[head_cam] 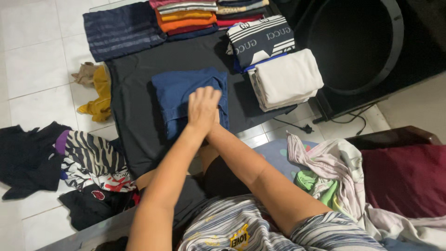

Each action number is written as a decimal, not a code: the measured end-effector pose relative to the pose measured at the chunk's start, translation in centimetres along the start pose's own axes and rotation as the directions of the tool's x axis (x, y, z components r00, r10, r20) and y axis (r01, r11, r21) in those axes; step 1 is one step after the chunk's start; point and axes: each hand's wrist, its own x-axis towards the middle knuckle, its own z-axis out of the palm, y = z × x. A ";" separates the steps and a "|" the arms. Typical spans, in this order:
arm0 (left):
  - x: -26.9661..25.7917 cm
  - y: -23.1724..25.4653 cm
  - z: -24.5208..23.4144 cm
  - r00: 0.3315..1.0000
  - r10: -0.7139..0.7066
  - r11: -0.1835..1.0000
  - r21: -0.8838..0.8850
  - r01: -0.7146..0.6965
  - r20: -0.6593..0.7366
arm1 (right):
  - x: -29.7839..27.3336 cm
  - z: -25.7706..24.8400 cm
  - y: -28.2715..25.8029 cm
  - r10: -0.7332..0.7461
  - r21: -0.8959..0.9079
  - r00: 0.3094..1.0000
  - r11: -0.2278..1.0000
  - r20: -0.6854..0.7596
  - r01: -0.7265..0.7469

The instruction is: The person folds several garments on a dark mat on the floor. They fold a patterned shirt, a blue pair of shorts, and a yellow pair of shorts, placing each folded item into a growing stack.

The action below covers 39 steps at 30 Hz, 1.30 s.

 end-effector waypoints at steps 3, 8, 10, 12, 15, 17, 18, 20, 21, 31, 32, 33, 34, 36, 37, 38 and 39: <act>1.0 -1.3 0.8 0.963 0.249 0.964 -0.125 -0.236 0.103 | 0.4 0.0 -0.7 -0.027 0.036 1.000 0.999 0.000 0.027; -1.2 -0.9 0.4 0.963 0.243 0.896 -0.406 -0.178 0.114 | -0.3 0.4 -0.6 -0.068 0.070 0.997 0.995 -0.027 0.069; -2.7 -0.5 -1.0 0.961 0.232 0.867 -0.479 -0.135 0.149 | -0.9 0.9 -0.9 -0.082 0.088 0.996 0.993 -0.036 0.084; -3.7 0.1 -2.4 0.964 0.207 0.843 -0.530 -0.091 0.164 | -1.0 1.1 -1.3 -0.093 0.097 0.995 0.991 -0.036 0.096; -3.7 0.4 -4.0 0.975 0.159 0.847 -0.529 -0.054 0.155 | 0.0 1.0 -2.0 -0.092 0.101 0.995 0.990 -0.031 0.094; -3.1 -0.2 -4.7 0.980 0.134 0.883 -0.468 -0.050 0.148 | 1.2 0.7 -2.2 -0.085 0.102 0.996 0.991 -0.022 0.086; -2.9 -0.8 -5.0 0.984 0.119 0.912 -0.406 -0.057 0.131 | 2.1 0.5 -2.2 -0.077 0.100 0.997 0.992 -0.021 0.079; -2.9 -2.4 -5.5 0.992 0.091 0.958 -0.279 -0.063 0.088 | 3.4 0.2 -1.8 -0.066 0.098 0.998 0.993 -0.009 0.067; -3.3 -3.3 -6.0 0.996 0.056 0.973 -0.226 -0.041 0.063 | 4.0 0.0 -1.6 -0.061 0.097 0.998 0.993 -0.005 0.061; -8.8 -3.9 -6.7 0.990 -0.140 0.967 -0.219 0.131 -0.028 | 5.1 -0.9 -1.2 0.001 0.107 1.000 0.994 0.010 -0.002; -8.5 -4.0 -6.4 0.987 -0.147 0.971 -0.199 0.133 -0.060 | 5.3 -1.1 -1.3 0.003 0.105 1.000 0.994 0.002 -0.003; -8.3 -4.0 -6.1 0.983 -0.141 0.983 -0.136 0.125 -0.117 | 5.4 -1.2 -1.2 0.007 0.102 1.000 0.995 -0.001 -0.007; -8.2 -4.0 -5.7 0.976 -0.131 0.990 -0.072 0.120 -0.173 | 5.6 -1.3 -1.1 0.009 0.098 1.000 0.995 -0.006 -0.009; -8.4 -3.8 -5.1 0.952 -0.184 0.983 -0.054 0.176 -0.244 | 5.7 -1.5 -0.7 0.008 0.085 1.000 0.996 -0.004 -0.008; -8.6 -4.0 -4.9 0.936 -0.241 0.970 -0.097 0.223 -0.257 | 5.8 -1.4 -0.7 0.012 0.085 1.000 0.996 -0.007 -0.011; -8.9 -4.3 -4.8 0.917 -0.297 0.953 -0.140 0.268 -0.267 | 6.0 -1.4 -0.7 0.014 0.084 1.000 0.996 -0.012 -0.013; -9.3 -4.6 -4.8 0.916 -0.308 0.949 -0.157 0.275 -0.256 | 6.2 -1.3 -0.9 0.017 0.086 1.000 0.996 -0.013 -0.016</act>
